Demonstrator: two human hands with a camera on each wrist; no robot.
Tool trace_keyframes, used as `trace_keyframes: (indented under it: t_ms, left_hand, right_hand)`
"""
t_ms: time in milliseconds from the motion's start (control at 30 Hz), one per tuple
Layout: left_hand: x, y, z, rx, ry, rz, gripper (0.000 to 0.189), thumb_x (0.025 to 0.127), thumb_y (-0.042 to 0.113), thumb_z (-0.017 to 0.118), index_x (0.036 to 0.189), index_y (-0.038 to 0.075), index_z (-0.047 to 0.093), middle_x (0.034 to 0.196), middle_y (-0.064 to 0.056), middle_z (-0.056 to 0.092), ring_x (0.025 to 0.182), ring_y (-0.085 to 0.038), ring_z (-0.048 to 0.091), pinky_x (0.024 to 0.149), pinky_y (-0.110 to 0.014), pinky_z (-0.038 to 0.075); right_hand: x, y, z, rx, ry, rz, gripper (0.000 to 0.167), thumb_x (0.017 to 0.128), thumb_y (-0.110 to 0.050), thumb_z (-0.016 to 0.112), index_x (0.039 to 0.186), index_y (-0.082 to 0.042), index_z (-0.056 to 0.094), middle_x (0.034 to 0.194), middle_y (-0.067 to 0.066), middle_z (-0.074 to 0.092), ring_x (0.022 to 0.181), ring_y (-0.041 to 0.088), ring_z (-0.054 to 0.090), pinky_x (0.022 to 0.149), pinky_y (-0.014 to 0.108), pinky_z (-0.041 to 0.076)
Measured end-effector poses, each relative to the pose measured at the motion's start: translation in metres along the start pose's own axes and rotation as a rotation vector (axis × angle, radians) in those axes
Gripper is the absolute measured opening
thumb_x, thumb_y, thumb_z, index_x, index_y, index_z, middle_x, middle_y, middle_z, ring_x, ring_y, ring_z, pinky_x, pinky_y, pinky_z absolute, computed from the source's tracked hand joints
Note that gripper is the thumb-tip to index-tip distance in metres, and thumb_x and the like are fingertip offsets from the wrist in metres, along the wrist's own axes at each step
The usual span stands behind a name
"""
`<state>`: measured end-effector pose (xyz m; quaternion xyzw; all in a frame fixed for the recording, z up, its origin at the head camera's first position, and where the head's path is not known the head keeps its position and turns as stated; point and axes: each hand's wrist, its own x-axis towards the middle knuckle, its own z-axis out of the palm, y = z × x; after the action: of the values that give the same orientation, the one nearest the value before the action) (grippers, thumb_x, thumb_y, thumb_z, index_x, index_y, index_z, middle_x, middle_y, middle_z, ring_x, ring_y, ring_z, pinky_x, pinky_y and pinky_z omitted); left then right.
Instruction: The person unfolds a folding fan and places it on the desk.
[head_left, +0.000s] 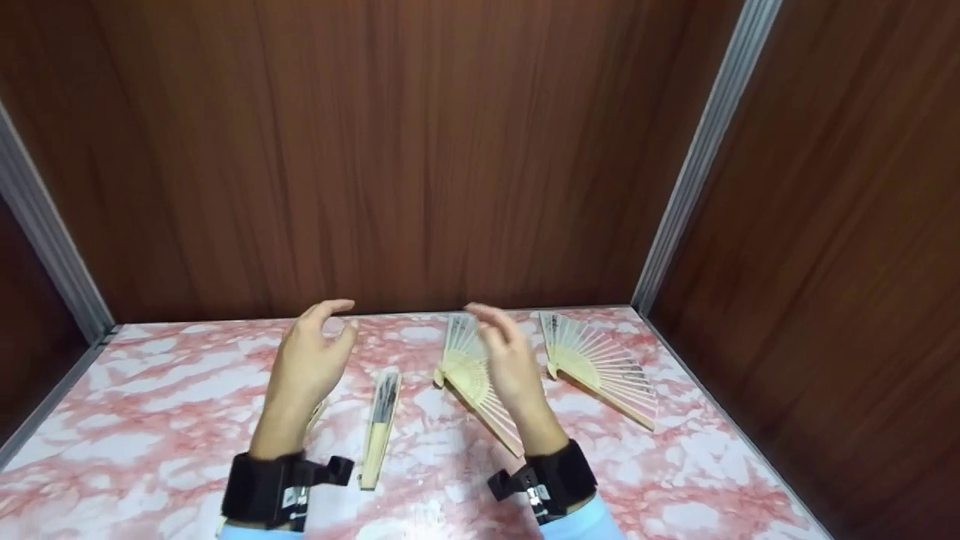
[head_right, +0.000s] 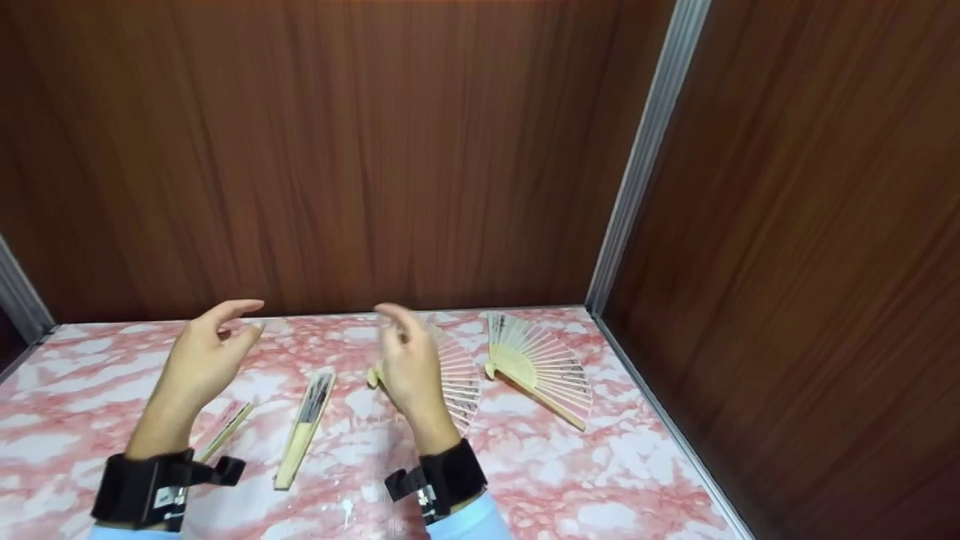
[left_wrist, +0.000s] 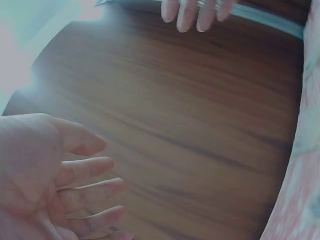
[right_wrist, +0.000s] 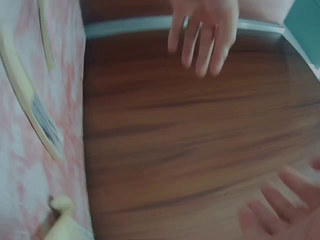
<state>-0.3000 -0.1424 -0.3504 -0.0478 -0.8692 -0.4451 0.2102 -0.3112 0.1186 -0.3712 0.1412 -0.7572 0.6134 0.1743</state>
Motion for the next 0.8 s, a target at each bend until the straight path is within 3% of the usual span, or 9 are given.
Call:
trace_keyframes:
  t_ms: [67,167,233,333,433,600,800]
  left_hand:
    - [-0.007,-0.006,-0.001,0.058,0.027,0.044,0.043,0.103,0.017,0.062,0.145,0.006,0.066,0.157,-0.021,0.061,0.150,-0.043,0.052,0.129,-0.061,0.042]
    - [-0.015,-0.020,0.007,0.161,0.056,0.117,0.046,0.100,0.011,0.065,0.144,-0.001,0.065,0.155,-0.027,0.060,0.149,-0.050,0.050,0.128,-0.065,0.042]
    - [-0.022,-0.030,0.016,0.245,0.019,0.123,0.052,0.102,0.013,0.065,0.151,-0.001,0.058,0.162,-0.029,0.052,0.155,-0.054,0.041,0.131,-0.071,0.034]
    - [-0.032,-0.044,0.028,0.362,-0.119,0.084,0.067,0.106,0.025,0.064,0.166,0.006,0.041,0.176,-0.026,0.031,0.166,-0.056,0.017,0.133,-0.080,0.010]
    - [-0.041,-0.054,0.037,0.406,-0.266,0.030,0.076,0.108,0.035,0.061,0.173,0.011,0.027,0.181,-0.021,0.014,0.167,-0.055,-0.003,0.128,-0.085,-0.008]
    - [-0.048,-0.062,0.044,0.409,-0.393,-0.049,0.077,0.110,0.033,0.060,0.173,0.010,0.023,0.181,-0.023,0.019,0.167,-0.056,0.003,0.129,-0.086,-0.003]
    - [-0.051,-0.064,0.051,0.422,-0.514,-0.125,0.076,0.109,0.029,0.062,0.170,0.001,0.027,0.177,-0.028,0.026,0.165,-0.058,0.014,0.135,-0.079,0.009]
  right_hand:
    - [-0.004,-0.002,0.007,-0.166,-0.153,-0.027,0.041,0.106,-0.014,0.052,0.143,-0.008,0.068,0.147,0.015,0.070,0.134,0.035,0.066,0.122,0.056,0.052]
    - [-0.008,0.002,0.026,-0.358,-0.377,-0.072,0.049,0.108,-0.023,0.054,0.155,-0.013,0.059,0.161,0.015,0.059,0.147,0.037,0.058,0.129,0.059,0.045]
    - [-0.011,0.011,0.040,-0.490,-0.470,-0.098,0.056,0.109,-0.033,0.054,0.163,-0.019,0.049,0.172,0.013,0.046,0.158,0.040,0.045,0.134,0.063,0.036]
    - [-0.015,0.031,0.058,-0.689,-0.525,-0.149,0.065,0.110,-0.046,0.053,0.170,-0.025,0.038,0.181,0.011,0.027,0.169,0.042,0.022,0.138,0.067,0.023]
    - [-0.020,0.053,0.068,-0.832,-0.554,-0.157,0.068,0.110,-0.051,0.052,0.171,-0.025,0.036,0.183,0.011,0.023,0.171,0.041,0.018,0.139,0.066,0.021]
    - [-0.026,0.076,0.078,-0.947,-0.619,-0.122,0.066,0.111,-0.053,0.051,0.170,-0.027,0.038,0.182,0.008,0.026,0.170,0.040,0.022,0.140,0.063,0.021]
    - [-0.029,0.087,0.087,-0.972,-0.696,-0.101,0.066,0.110,-0.058,0.051,0.169,-0.031,0.039,0.180,0.006,0.033,0.167,0.041,0.029,0.139,0.064,0.026]
